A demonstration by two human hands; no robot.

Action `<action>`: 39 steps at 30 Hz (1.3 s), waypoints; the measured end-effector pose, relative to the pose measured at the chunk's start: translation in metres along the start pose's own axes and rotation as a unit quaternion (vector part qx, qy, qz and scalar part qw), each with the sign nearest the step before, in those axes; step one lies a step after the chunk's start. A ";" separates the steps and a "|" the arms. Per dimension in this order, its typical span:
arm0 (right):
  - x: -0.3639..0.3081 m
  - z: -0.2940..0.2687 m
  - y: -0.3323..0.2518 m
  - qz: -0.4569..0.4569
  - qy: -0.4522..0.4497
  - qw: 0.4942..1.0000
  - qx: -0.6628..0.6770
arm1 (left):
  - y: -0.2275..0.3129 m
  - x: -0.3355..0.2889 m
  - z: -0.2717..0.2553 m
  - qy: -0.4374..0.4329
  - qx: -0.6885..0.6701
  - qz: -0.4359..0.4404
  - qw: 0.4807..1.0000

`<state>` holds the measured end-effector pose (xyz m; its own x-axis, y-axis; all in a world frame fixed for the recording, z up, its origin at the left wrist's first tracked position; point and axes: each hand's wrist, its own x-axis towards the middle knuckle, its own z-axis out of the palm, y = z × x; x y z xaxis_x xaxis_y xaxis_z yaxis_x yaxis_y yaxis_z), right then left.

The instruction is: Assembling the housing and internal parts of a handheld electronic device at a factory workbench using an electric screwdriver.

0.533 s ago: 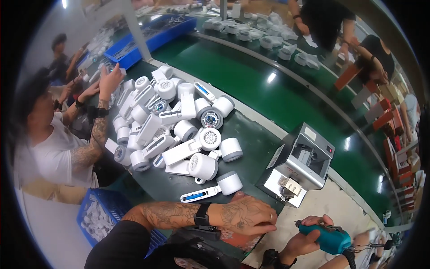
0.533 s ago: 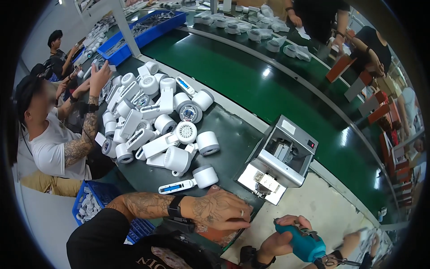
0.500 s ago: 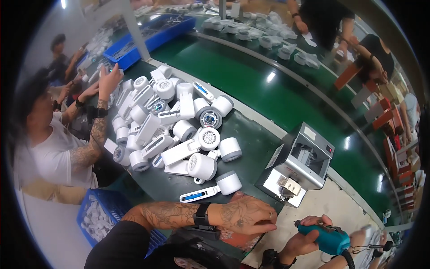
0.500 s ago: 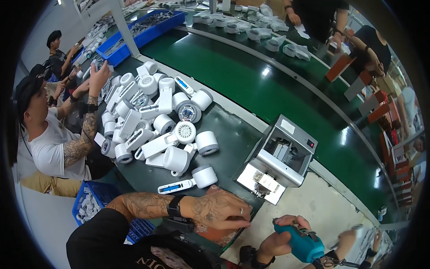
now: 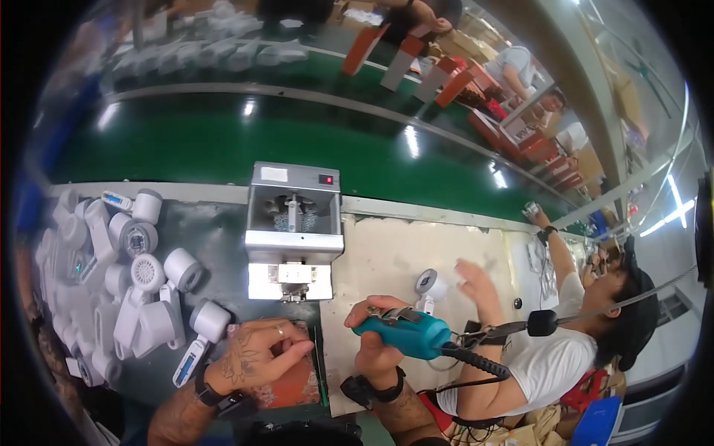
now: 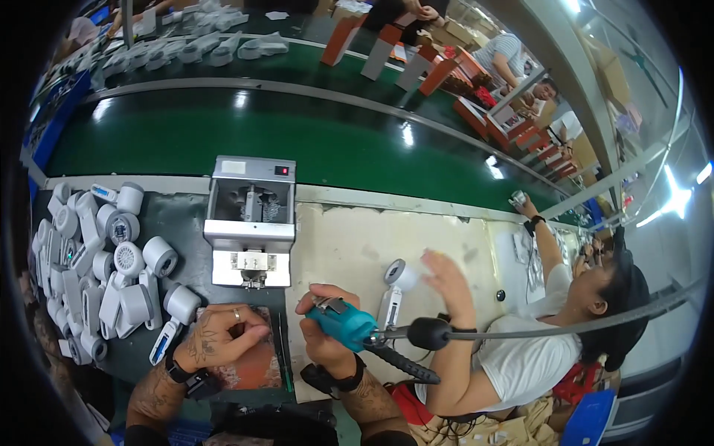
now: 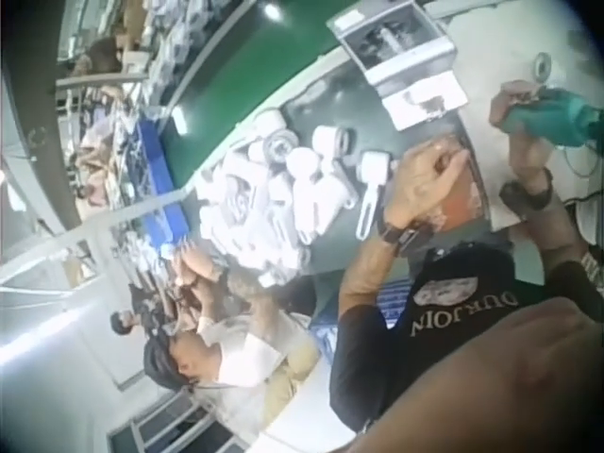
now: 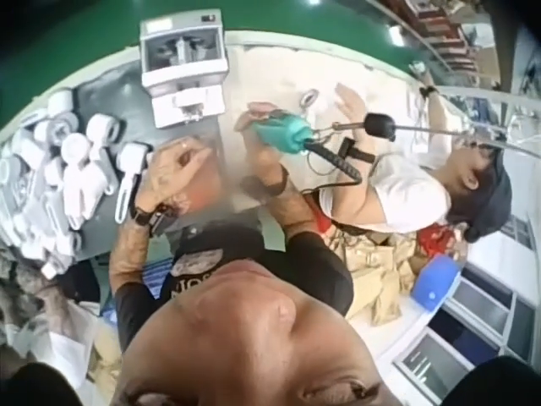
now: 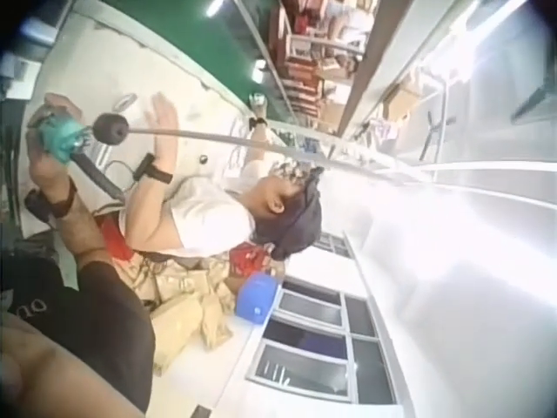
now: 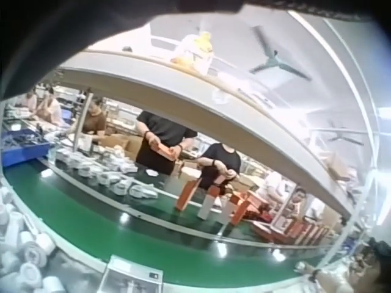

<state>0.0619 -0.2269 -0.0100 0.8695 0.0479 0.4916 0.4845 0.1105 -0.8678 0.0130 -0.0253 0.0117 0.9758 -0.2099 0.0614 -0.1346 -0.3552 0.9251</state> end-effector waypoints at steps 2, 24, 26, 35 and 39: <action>-0.003 -0.002 0.001 0.007 0.000 1.000 0.008 | 0.001 0.002 0.000 -0.009 -0.006 -0.002 1.000; -0.001 -0.003 -0.003 0.019 -0.017 0.999 0.028 | -0.004 0.001 0.005 -0.010 -0.008 -0.010 1.000; -0.001 -0.003 -0.003 0.016 -0.015 0.999 0.024 | -0.001 0.001 0.005 -0.014 -0.001 -0.014 1.000; 0.001 0.000 -0.002 0.012 -0.031 0.997 0.067 | 0.000 -0.001 0.004 -0.016 0.004 -0.020 1.000; -0.001 0.000 -0.002 0.019 -0.033 0.997 0.070 | 0.002 0.000 0.004 -0.020 0.006 -0.021 1.000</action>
<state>0.0603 -0.2276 -0.0087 0.8764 0.1185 0.4668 0.4297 0.2456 -0.8689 0.0119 -0.0294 0.0123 0.9731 -0.2303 0.0084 -0.0969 -0.3757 0.9217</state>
